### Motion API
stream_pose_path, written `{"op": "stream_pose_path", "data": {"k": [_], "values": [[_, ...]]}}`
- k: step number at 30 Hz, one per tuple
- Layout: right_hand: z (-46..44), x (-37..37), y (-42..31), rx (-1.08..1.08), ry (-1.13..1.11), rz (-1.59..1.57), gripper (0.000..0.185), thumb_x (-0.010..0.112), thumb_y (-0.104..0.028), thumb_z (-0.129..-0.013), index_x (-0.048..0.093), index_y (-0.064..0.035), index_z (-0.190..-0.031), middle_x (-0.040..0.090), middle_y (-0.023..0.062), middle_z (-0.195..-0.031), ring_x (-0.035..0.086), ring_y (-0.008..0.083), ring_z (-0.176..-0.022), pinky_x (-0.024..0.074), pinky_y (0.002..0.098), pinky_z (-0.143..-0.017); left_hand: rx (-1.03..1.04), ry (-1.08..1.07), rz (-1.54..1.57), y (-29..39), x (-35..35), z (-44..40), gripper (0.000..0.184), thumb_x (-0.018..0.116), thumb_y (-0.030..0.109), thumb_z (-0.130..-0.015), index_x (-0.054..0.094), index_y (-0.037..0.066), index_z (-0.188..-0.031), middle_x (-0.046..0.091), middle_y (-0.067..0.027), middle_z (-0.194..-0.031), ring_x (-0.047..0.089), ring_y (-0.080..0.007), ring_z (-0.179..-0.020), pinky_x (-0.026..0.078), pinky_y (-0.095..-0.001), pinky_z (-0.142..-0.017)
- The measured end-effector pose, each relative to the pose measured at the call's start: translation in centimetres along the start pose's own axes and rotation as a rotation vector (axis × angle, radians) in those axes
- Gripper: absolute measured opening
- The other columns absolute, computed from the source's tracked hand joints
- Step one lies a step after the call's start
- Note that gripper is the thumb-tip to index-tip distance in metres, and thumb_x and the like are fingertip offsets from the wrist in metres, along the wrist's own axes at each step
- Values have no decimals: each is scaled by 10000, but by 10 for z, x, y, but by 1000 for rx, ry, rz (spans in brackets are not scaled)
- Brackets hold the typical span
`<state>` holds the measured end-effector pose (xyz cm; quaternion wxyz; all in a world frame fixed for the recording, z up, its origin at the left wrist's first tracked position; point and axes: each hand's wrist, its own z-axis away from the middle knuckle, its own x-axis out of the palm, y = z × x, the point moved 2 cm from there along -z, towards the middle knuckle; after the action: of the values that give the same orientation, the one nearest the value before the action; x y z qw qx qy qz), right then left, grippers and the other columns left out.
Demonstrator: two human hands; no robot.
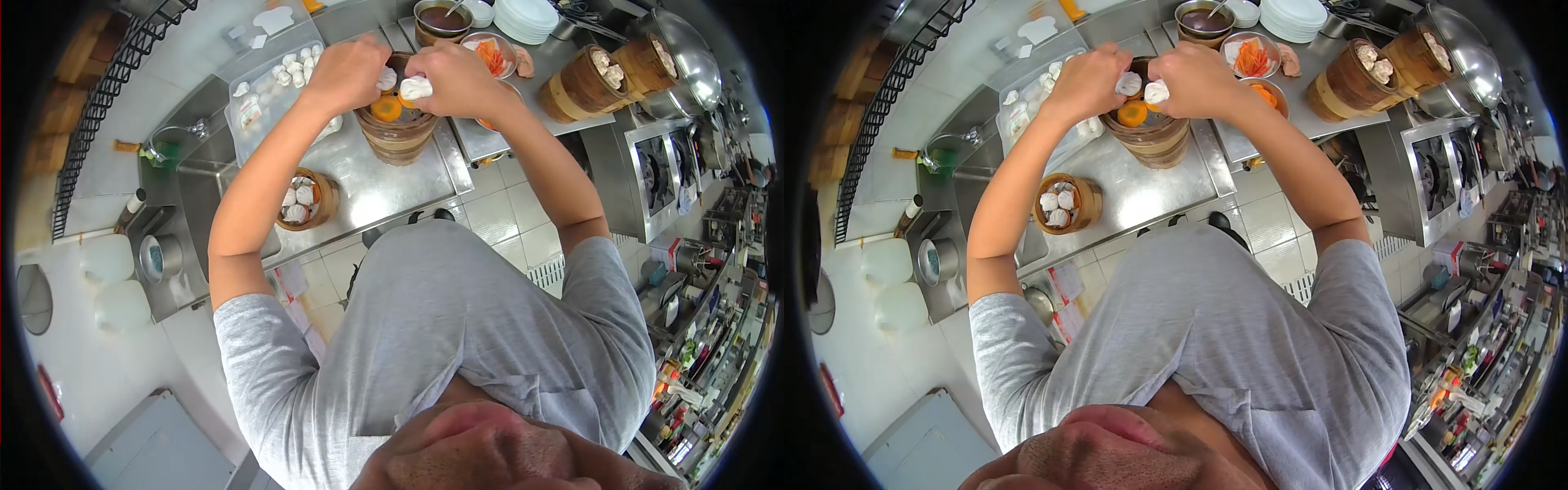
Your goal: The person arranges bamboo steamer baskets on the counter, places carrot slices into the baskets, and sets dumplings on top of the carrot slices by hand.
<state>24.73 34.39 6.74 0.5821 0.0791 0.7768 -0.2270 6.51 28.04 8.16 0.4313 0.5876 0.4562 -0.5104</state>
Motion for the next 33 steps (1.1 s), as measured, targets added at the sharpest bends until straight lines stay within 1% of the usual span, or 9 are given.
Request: {"op": "stream_pose_path", "data": {"k": [12, 15, 18, 19, 21, 23, 26, 29, 33], "values": [[-3, 1, -6, 20, -44, -47, 415, 843, -196, -691, 729, -73, -1071, 706, 85, -1075, 642, 313, -1068, 524, 430, -930, 2, -5, 87, -9, 0, 4, 376, 830, 143, -670, 701, 55, -1013, 666, -147, -1011, 701, -369, -893, 575, -447, -787], [-2, 5, 0, -10, 42, -84, 459, 844, -213, -705, 710, -75, -1122, 703, 95, -1112, 646, 309, -1084, 516, 428, -953, 53, 80, 211, -34, -5, 9, 498, 848, 190, -699, 680, 72, -1153, 650, -123, -979, 690, -311, -882, 559, -422, -762], [8, -6, 0, -91, 201, -164, 544, 855, -251, -722, 680, -81, -1208, 695, 114, -1171, 655, 292, -1092, 504, 419, -978, -296, -6, 680, -117, -24, 20, 447, 830, 215, -749, 691, 61, -1145, 690, -113, -900, 687, -303, -832, 556, -402, -763], [13, -21, -4, -108, 243, -158, 581, 860, -270, -729, 667, -83, -1244, 690, 121, -1194, 658, 281, -1089, 499, 414, -985, -349, 77, 607, -156, -23, 30, 416, 814, 214, -765, 697, 60, -1134, 705, -124, -901, 694, -312, -841, 558, -402, -775], [32, -41, -11, 55, 299, -223, 516, 867, -208, -763, 675, -59, -1218, 693, 128, -1196, 666, 275, -1088, 536, 367, -937, -430, 242, 459, -239, -7, 52, 358, 781, 213, -796, 709, 60, -1112, 735, -147, -902, 707, -329, -859, 562, -401, -799], [56, -34, -1, 147, 491, -381, 393, 842, -98, -802, 695, -8, -1155, 717, 86, -1086, 646, 144, -860, 533, 269, -762, -483, 200, 174, -303, 31, 72, 346, 766, 214, -797, 717, 63, -1105, 740, -169, -970, 712, -343, -911, 561, -406, -822], [107, -18, 7, 443, 444, -400, 334, 828, -57, -804, 705, 0, -1109, 715, 50, -1031, 596, 81, -795, 467, 224, -674, -587, 40, 6, -348, 110, 107, 350, 701, 193, -789, 711, 102, -1127, 741, -162, -1034, 694, -372, -1011, 555, -445, -871], [160, 15, 6, 611, 389, -506, 305, 817, -42, -809, 712, -5, -1093, 717, 40, -1022, 592, 66, -782, 443, 206, -649, -554, -343, 45, -313, 143, 113, 364, 686, 170, -760, 698, 110, -1119, 722, -166, -1115, 667, -370, -1096, 538, -446, -932], [200, 37, -11, 785, 386, -568, 298, 814, -46, -812, 718, -16, -1092, 726, 37, -1032, 606, 69, -774, 447, 209, -643, -388, -392, 320, -256, 188, 142, 399, 687, 75, -715, 682, 104, -1113, 705, -183, -1139, 659, -356, -1101, 521, -444, -947]]}}
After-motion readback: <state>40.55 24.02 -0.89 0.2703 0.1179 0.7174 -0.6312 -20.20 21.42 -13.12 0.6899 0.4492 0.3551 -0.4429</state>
